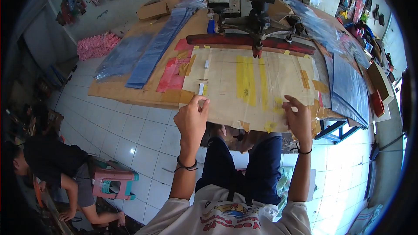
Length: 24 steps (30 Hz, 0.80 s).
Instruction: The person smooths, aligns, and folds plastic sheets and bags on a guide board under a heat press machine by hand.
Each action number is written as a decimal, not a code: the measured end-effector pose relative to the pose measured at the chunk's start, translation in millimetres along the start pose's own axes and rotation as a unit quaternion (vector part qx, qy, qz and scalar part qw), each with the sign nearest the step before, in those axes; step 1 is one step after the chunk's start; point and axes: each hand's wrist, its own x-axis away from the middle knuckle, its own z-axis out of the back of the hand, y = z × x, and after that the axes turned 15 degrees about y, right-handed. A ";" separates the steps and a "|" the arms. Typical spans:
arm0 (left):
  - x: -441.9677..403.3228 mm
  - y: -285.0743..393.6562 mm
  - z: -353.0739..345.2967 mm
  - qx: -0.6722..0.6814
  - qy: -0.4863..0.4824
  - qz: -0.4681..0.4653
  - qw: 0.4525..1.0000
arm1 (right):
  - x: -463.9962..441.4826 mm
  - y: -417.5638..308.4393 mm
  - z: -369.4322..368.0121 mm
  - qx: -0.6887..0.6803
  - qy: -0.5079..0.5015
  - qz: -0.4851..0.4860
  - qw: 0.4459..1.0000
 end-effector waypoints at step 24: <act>-123.5 -16.7 -100.8 -0.037 -0.194 -0.296 0.935 | -102.9 21.2 -30.2 0.272 -0.097 0.292 0.912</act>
